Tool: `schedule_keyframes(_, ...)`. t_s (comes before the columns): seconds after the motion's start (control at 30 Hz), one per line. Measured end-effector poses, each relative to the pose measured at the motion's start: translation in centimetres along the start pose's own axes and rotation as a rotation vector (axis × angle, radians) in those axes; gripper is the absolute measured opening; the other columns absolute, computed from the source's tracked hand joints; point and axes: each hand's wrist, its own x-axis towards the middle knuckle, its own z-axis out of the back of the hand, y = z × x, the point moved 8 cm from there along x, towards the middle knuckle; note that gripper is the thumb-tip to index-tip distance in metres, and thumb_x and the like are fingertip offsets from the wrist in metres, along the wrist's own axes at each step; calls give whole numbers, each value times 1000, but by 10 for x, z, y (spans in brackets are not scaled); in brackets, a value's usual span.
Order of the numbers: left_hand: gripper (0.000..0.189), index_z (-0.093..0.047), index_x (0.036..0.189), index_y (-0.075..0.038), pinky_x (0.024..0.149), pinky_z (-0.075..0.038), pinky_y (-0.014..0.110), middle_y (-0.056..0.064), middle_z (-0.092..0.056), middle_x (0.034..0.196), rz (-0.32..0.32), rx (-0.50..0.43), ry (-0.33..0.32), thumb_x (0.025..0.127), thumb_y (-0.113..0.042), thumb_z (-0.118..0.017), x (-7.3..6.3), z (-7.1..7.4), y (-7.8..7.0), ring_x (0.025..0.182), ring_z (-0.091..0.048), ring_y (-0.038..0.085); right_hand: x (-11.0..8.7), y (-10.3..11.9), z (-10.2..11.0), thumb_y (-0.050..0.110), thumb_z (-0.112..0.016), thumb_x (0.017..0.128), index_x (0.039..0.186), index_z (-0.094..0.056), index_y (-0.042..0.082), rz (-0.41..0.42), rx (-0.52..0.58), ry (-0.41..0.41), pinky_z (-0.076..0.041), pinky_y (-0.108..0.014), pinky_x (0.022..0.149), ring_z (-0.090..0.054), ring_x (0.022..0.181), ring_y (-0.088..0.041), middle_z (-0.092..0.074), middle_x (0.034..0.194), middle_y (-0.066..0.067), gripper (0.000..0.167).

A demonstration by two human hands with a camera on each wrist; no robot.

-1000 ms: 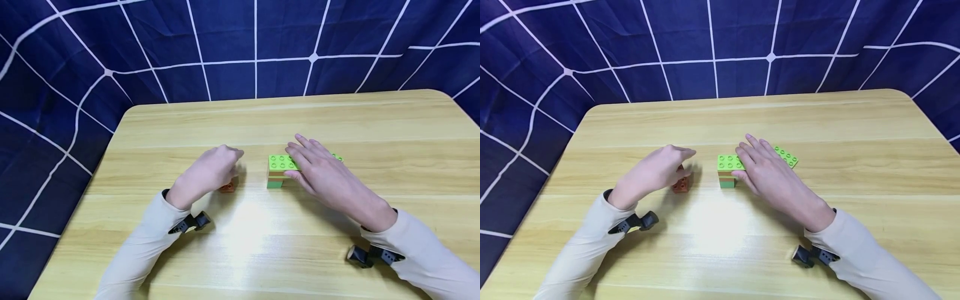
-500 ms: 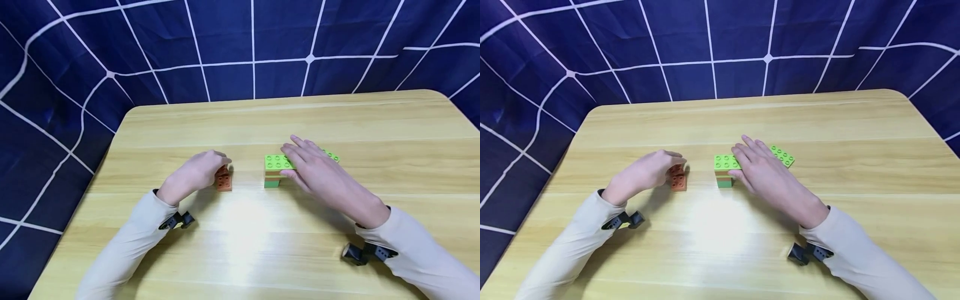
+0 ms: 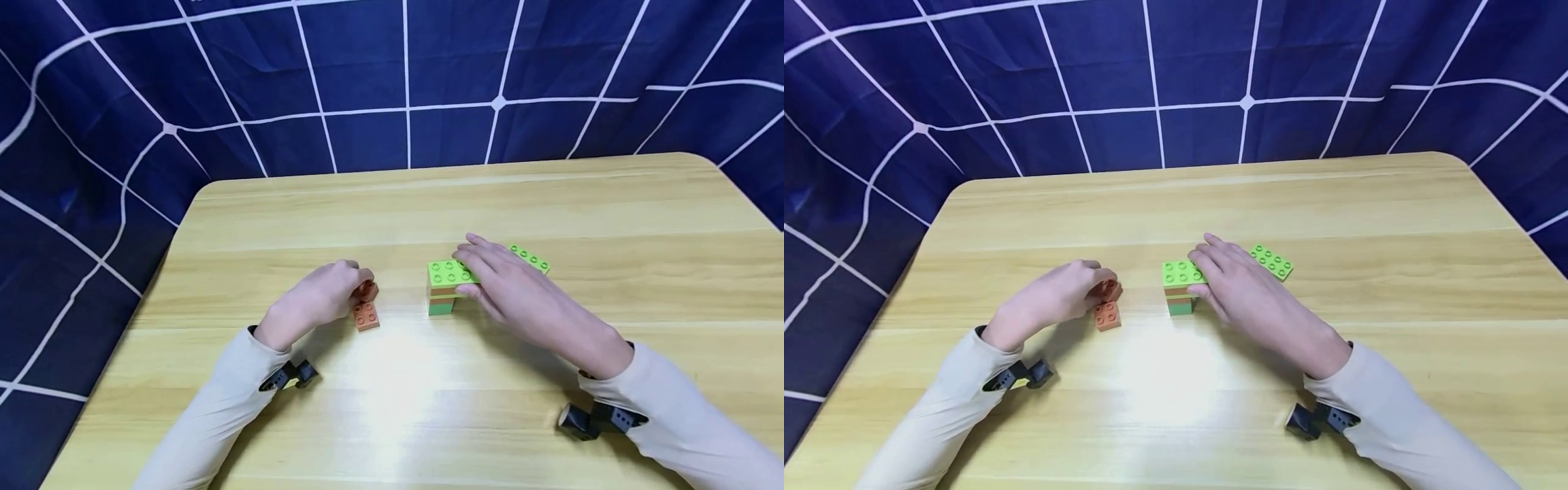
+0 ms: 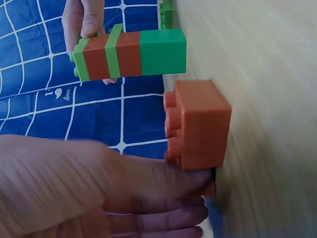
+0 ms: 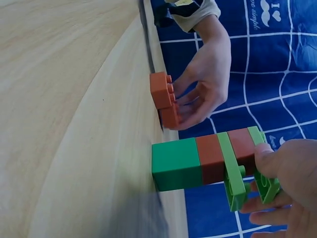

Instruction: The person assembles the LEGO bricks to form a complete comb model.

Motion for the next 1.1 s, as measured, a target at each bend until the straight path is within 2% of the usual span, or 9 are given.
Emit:
schedule_keyframes(0.07,10,-61,92,-2,65,-52,29,6,-54,80,-2,8,-18,86,0,-68,-1,3,-1,73,-54,18,0,0,0,30,-44,104,132,-48,-9,-1,3,-7,-33,-56,109,-37,135,-42,-49,136,-27,48)
schedule_keyframes(0.13,14,-59,94,-1,65,-52,30,6,-54,81,-4,3,-40,87,-6,-70,-2,6,-1,73,-54,18,0,0,1,31,-44,104,132,-48,-8,-2,5,-11,-33,-57,109,-37,135,-42,-50,136,-26,48)
schedule_keyframes(0.4,18,-60,95,3,65,-54,28,7,-59,81,-66,-16,-122,85,-7,-72,-1,13,-8,74,-59,19,-3,0,1,31,-43,104,133,-47,-9,-3,0,-21,-35,-58,107,-39,133,-43,-50,136,-27,49)
schedule_keyframes(0.6,15,-60,90,-1,57,-49,24,4,-58,77,-96,-48,-171,87,-12,-70,-2,20,-13,66,-53,14,-2,0,2,32,-43,104,136,-46,-9,4,-5,-27,-35,-58,107,-38,134,-43,-48,138,-27,52)
schedule_keyframes(0.83,19,-63,98,0,62,-50,23,6,-59,86,-144,-79,-223,87,-13,-71,-5,28,-23,71,-54,13,-2,1,2,32,-43,104,136,-45,-9,1,1,-21,-35,-57,108,-38,134,-43,-47,139,-28,52)
schedule_keyframes(1.1,30,-63,109,5,68,-53,22,9,-63,96,-214,-206,-286,86,-13,-73,-11,39,-42,82,-60,17,-3,0,1,31,-45,104,139,-42,-9,-5,9,-13,-34,-56,109,-39,133,-42,-44,141,-29,53)
